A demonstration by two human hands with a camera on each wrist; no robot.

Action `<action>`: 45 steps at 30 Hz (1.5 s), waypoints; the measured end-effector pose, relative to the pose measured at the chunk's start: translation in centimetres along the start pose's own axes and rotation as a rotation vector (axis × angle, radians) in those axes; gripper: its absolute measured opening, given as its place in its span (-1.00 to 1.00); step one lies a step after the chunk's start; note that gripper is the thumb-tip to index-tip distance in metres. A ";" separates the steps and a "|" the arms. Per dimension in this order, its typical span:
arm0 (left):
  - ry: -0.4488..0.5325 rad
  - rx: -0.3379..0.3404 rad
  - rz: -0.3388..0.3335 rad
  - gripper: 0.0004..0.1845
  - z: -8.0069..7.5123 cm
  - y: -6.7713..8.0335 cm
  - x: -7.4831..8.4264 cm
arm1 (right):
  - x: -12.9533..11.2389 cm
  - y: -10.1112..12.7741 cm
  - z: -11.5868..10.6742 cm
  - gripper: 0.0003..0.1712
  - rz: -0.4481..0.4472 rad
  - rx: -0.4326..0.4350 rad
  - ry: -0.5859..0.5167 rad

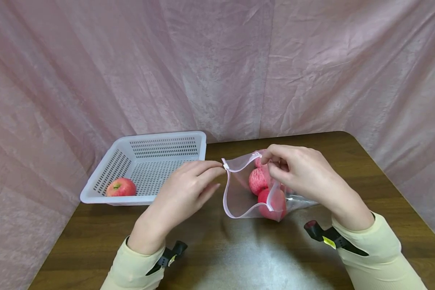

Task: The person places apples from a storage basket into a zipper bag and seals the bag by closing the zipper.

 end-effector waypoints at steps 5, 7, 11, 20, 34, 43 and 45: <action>-0.020 0.003 -0.048 -0.62 -0.2 0.9 -1.0 | -0.1 0.0 0.0 -0.63 0.010 -0.010 0.002; -0.031 0.001 -0.067 -0.61 -0.2 1.4 -1.5 | -0.2 0.0 0.0 -0.62 0.013 -0.016 0.001; -0.069 -0.011 -0.105 -0.60 -0.5 2.2 -2.5 | -0.3 0.0 -0.1 -0.62 0.014 -0.017 0.004; -0.147 -0.043 -0.173 -0.53 -1.4 3.1 -4.9 | -0.4 0.2 -0.3 -0.63 0.009 -0.020 -0.001; -0.298 -0.180 -0.261 -0.48 -3.1 4.7 -8.9 | -0.9 -0.1 0.2 -0.65 -0.024 -0.010 -0.002; -0.342 -0.277 -0.305 -0.45 -3.5 5.6 -11.6 | -1.0 -0.3 0.5 -0.66 -0.049 -0.004 -0.001; -0.344 -0.299 -0.318 -0.44 -3.5 5.9 -12.2 | -1.0 -0.3 0.6 -0.65 -0.054 -0.005 -0.001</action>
Point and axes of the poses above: each hand's wrist, its own y-axis away from the middle knuckle, its own z-axis out of the palm, x = y × z, the point moved 4 cm from there along -y, towards the middle knuckle, and after that the axes turned 5 degrees about -z, right-handed, at the moved point
